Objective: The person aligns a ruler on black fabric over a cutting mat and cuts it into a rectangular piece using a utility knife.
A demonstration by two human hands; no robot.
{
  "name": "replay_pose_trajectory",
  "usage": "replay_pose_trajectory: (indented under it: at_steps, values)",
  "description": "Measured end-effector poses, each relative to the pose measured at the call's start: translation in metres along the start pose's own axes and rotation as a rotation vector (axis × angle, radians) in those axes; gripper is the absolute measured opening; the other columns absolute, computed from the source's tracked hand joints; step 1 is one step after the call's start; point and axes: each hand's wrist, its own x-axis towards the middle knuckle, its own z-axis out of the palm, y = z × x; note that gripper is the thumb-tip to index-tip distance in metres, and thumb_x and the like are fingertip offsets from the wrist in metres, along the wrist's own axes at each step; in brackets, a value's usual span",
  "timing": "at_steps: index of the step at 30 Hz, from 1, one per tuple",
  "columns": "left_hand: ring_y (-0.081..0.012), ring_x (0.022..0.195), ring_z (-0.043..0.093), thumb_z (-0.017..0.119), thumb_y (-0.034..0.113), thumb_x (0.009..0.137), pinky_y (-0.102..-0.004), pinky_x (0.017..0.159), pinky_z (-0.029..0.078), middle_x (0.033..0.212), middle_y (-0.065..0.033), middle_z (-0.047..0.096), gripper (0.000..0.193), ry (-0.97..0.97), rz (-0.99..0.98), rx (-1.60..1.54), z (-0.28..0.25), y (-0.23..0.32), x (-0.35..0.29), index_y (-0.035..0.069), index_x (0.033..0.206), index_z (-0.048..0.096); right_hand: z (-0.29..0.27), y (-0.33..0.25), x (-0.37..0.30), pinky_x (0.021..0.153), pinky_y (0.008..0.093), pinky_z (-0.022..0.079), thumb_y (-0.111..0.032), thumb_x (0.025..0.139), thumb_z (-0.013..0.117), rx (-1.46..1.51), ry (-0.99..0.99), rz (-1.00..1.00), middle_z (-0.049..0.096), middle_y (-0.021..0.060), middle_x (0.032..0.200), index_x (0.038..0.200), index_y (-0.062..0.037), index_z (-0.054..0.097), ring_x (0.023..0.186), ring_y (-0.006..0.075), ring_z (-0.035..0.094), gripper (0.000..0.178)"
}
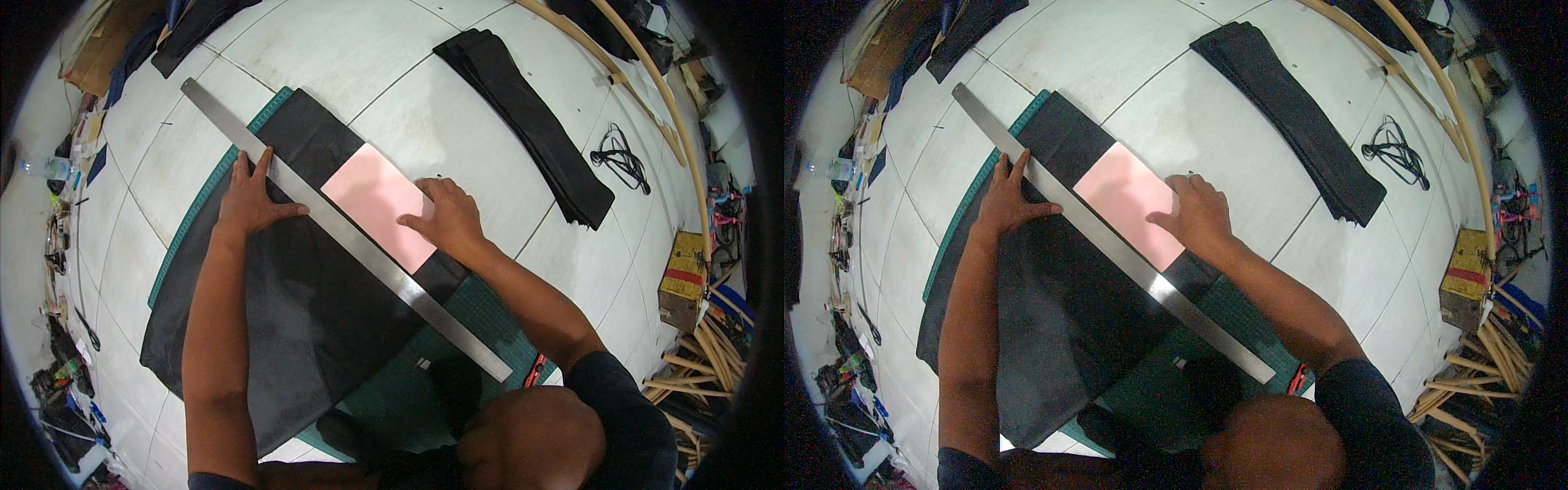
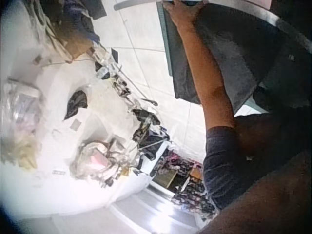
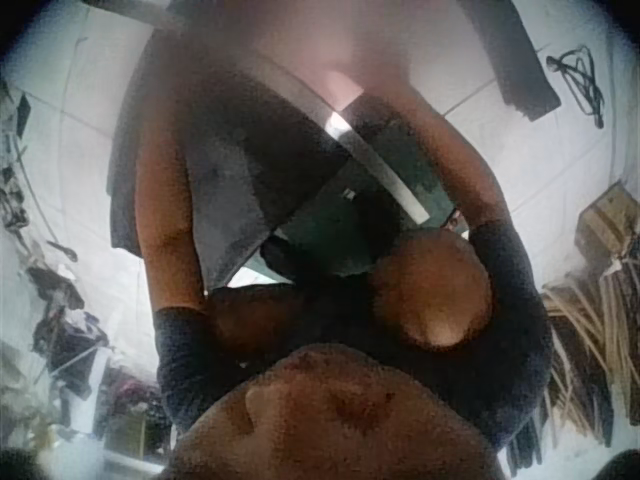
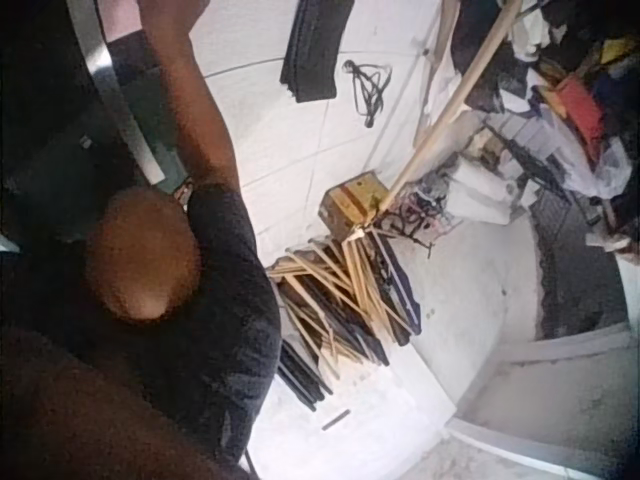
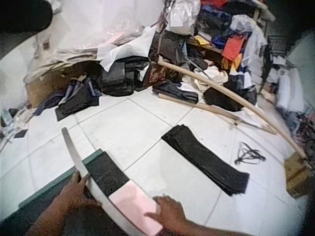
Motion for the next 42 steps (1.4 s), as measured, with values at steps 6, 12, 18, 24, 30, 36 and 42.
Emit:
replay_pose_trajectory:
  at_steps: [6,12,18,24,30,36,42]
  values:
    - [-0.0460,0.150,0.022,0.090,0.069,0.046,-0.0534,0.118,0.032,0.162,-0.0318,0.015,0.138,0.005,-0.001,0.031,0.001,-0.005,0.000,0.020,0.159,0.028,-0.008,-0.013,-0.003,0.095,0.0445,0.041,-0.037,0.079,0.084,-0.042,0.054,-0.063,0.063,0.0139,0.115,0.127,-0.0049,0.062,0.108,0.0295,0.060,0.062]
    - [-0.0458,0.150,0.022,0.090,0.070,0.047,-0.0531,0.118,0.033,0.162,-0.0318,0.015,0.136,-0.009,0.003,0.023,0.003,-0.004,0.000,0.023,0.159,0.029,-0.005,-0.013,-0.007,0.095,0.0447,0.043,-0.037,0.079,0.084,-0.088,0.041,-0.081,0.062,0.0157,0.114,0.127,-0.0028,0.062,0.107,0.0301,0.061,0.063]
    - [-0.0460,0.150,0.022,0.090,0.070,0.047,-0.0529,0.117,0.035,0.163,-0.0311,0.015,0.133,-0.032,-0.001,0.051,0.000,-0.004,0.001,0.029,0.159,0.029,0.002,-0.005,-0.004,0.089,0.0447,0.047,-0.038,0.078,0.084,-0.073,0.064,-0.139,0.061,0.0171,0.114,0.129,-0.0016,0.061,0.104,0.0322,0.061,0.067]
    - [-0.0459,0.150,0.023,0.089,0.071,0.046,-0.0547,0.116,0.037,0.163,-0.0304,0.016,0.133,-0.029,-0.024,0.055,-0.002,0.000,-0.002,0.029,0.158,0.031,-0.006,-0.011,-0.004,0.089,0.0446,0.047,-0.038,0.078,0.085,-0.070,0.016,-0.109,0.062,0.0164,0.113,0.130,-0.0007,0.060,0.103,0.0326,0.062,0.069]
    - [-0.0444,0.150,0.025,0.087,0.075,0.046,-0.0566,0.114,0.039,0.163,-0.0284,0.018,0.133,-0.009,-0.018,0.079,-0.001,0.002,-0.002,0.030,0.158,0.031,-0.004,-0.006,-0.002,0.091,0.0438,0.049,-0.037,0.077,0.086,-0.063,0.020,-0.110,0.062,0.0152,0.112,0.130,-0.0009,0.061,0.105,0.0314,0.062,0.068]
    - [-0.0446,0.149,0.026,0.087,0.074,0.045,-0.0554,0.114,0.039,0.163,-0.0280,0.018,0.133,-0.014,-0.033,0.105,0.000,0.005,0.001,0.031,0.158,0.031,-0.002,-0.002,0.001,0.090,0.0429,0.050,-0.036,0.076,0.086,-0.024,0.005,-0.112,0.061,0.0173,0.114,0.128,-0.0011,0.062,0.106,0.0321,0.061,0.067]
    - [-0.0444,0.149,0.025,0.089,0.072,0.045,-0.0550,0.115,0.039,0.163,-0.0280,0.018,0.134,-0.013,-0.040,0.096,0.000,0.004,0.003,0.030,0.158,0.032,0.000,0.001,0.002,0.091,0.0476,0.048,-0.034,0.077,0.084,0.033,0.004,-0.112,0.060,0.0173,0.114,0.125,-0.0027,0.061,0.107,0.0353,0.060,0.062]
